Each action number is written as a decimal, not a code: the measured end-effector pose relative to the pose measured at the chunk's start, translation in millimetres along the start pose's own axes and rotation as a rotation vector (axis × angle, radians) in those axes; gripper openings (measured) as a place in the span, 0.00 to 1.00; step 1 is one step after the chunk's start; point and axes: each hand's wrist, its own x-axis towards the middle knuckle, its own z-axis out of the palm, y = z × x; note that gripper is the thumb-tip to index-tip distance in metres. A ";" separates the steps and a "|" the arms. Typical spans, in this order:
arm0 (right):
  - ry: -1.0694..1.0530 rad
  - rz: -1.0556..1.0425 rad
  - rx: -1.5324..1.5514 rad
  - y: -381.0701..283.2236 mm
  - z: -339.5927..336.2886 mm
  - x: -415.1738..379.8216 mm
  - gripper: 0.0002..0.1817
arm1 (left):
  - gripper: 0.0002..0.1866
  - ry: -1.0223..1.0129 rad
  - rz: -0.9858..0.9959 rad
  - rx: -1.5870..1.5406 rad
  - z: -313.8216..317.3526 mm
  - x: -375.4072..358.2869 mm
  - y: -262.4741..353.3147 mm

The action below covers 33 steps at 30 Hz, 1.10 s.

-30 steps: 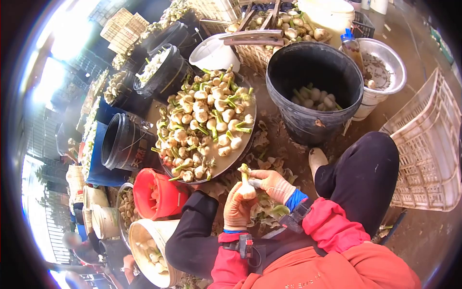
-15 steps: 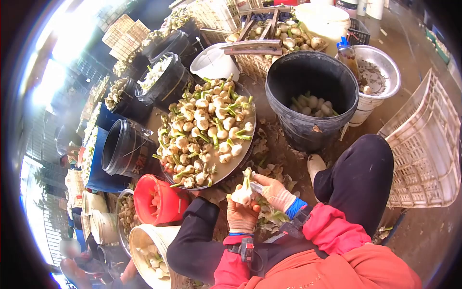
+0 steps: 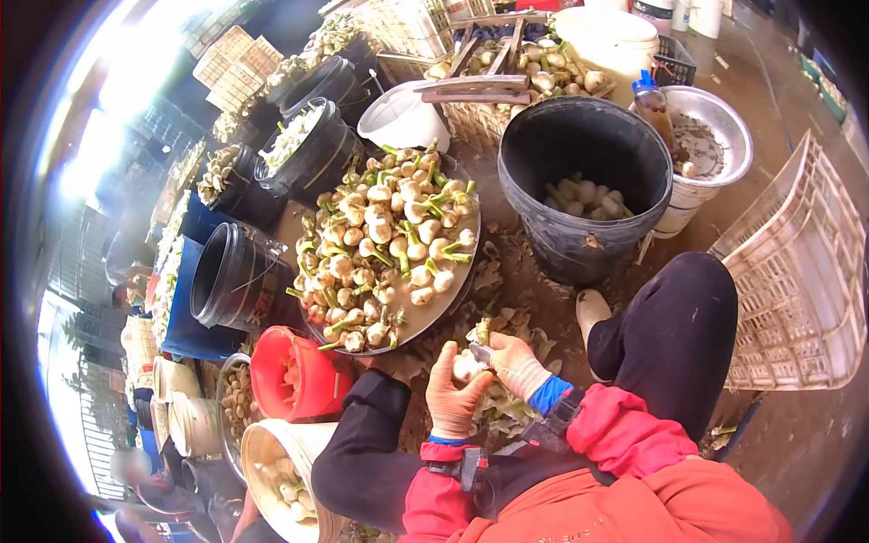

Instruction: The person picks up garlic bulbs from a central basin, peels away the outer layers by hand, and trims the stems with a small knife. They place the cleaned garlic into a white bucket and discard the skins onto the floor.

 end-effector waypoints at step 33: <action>0.215 -0.018 0.113 -6.3 -26.0 21.0 0.10 | 0.12 0.244 -0.555 -0.812 -23.0 1.8 -8.5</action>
